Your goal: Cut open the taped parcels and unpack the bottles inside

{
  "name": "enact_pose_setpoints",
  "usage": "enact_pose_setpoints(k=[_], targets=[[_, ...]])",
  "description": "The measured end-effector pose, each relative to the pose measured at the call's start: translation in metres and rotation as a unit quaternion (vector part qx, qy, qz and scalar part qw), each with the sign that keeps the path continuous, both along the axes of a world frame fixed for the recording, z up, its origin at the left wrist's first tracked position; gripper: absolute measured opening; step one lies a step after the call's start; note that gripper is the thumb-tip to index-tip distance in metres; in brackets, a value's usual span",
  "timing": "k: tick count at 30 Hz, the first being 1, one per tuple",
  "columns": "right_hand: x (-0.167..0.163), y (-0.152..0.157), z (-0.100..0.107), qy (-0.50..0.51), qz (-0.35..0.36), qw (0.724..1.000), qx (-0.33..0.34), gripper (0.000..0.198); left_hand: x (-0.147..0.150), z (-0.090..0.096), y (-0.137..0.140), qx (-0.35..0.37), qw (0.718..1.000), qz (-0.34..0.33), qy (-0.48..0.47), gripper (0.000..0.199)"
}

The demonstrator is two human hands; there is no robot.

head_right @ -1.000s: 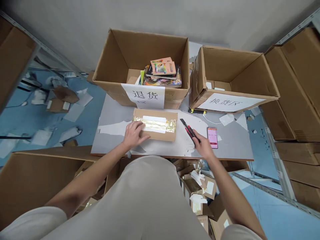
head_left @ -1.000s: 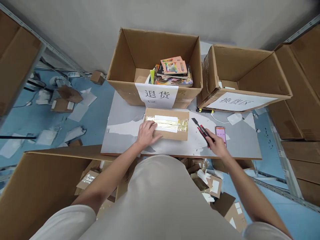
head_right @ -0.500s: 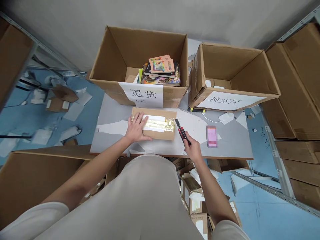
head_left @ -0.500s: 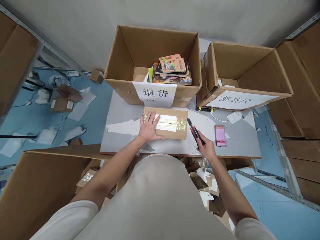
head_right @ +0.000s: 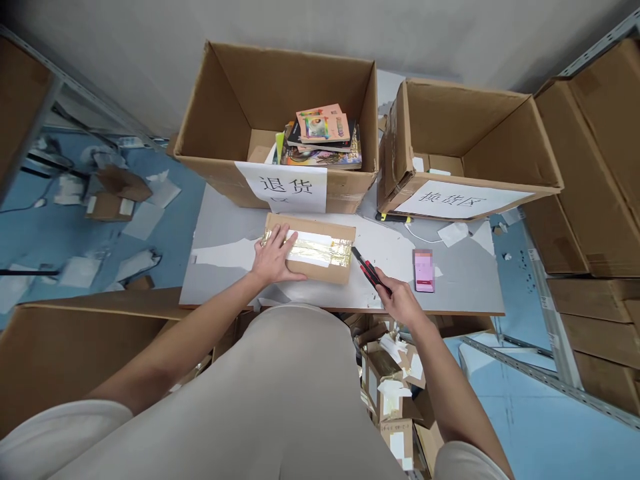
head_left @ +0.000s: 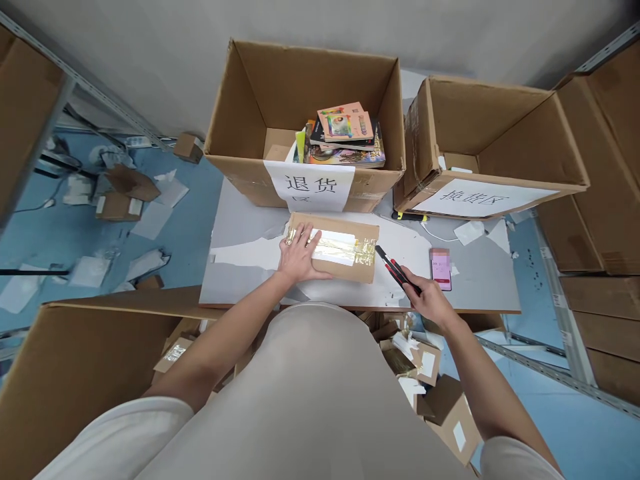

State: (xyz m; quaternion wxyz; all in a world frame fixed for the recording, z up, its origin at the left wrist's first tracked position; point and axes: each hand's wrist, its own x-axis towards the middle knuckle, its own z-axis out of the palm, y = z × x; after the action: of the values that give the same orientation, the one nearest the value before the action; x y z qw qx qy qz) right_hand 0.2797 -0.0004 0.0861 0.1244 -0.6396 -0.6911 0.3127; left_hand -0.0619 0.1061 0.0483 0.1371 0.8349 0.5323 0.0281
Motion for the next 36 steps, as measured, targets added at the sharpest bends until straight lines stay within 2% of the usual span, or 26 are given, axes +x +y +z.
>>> enact_pose_setpoints(k=[4, 11, 16, 19, 22, 25, 28, 30, 33, 36], targets=[[-0.006, -0.012, -0.001, 0.011, -0.023, 1.0, -0.011, 0.052, 0.0, -0.001, 0.002, -0.002, 1.0, 0.0, -0.006, 0.11], [-0.018, -0.046, -0.002, 0.041, -0.061, 0.994, -0.085, 0.053, 0.0, -0.001, 0.004, -0.02, 1.0, 0.0, 0.01, 0.112], [-0.018, -0.064, -0.009, 0.038, -0.054, 0.995, -0.07, 0.051, 0.001, 0.001, 0.005, -0.023, 1.0, -0.003, 0.019, 0.115], [-0.016, -0.07, -0.012, 0.001, -0.093, 0.994, -0.052, 0.055, 0.003, 0.006, 0.001, -0.027, 0.999, 0.006, 0.034, 0.114], [-0.002, -0.073, -0.01, -0.02, -0.123, 0.99, -0.064, 0.061, 0.005, 0.014, -0.007, -0.038, 0.997, 0.024, 0.055, 0.114], [0.03, -0.074, -0.002, 0.032, -0.138, 0.983, -0.119, 0.057, 0.006, 0.02, -0.014, -0.044, 0.997, 0.029, 0.054, 0.108], [0.049, -0.075, 0.003, 0.138, -0.224, 0.952, -0.155, 0.053, 0.003, 0.022, -0.007, -0.028, 0.999, 0.039, 0.006, 0.089], [0.035, -0.072, -0.001, 0.249, -0.311, 0.909, -0.126, 0.05, -0.002, 0.018, 0.008, -0.009, 0.996, 0.075, -0.045, 0.069], [-0.026, -0.058, -0.021, 0.408, -0.396, 0.82, -0.067, 0.046, -0.013, 0.005, 0.041, -0.008, 0.979, 0.159, -0.128, 0.054], [-0.091, -0.035, -0.044, 0.497, -0.411, 0.761, -0.066, 0.045, -0.027, -0.008, 0.068, -0.095, 0.95, 0.194, -0.224, 0.048]])
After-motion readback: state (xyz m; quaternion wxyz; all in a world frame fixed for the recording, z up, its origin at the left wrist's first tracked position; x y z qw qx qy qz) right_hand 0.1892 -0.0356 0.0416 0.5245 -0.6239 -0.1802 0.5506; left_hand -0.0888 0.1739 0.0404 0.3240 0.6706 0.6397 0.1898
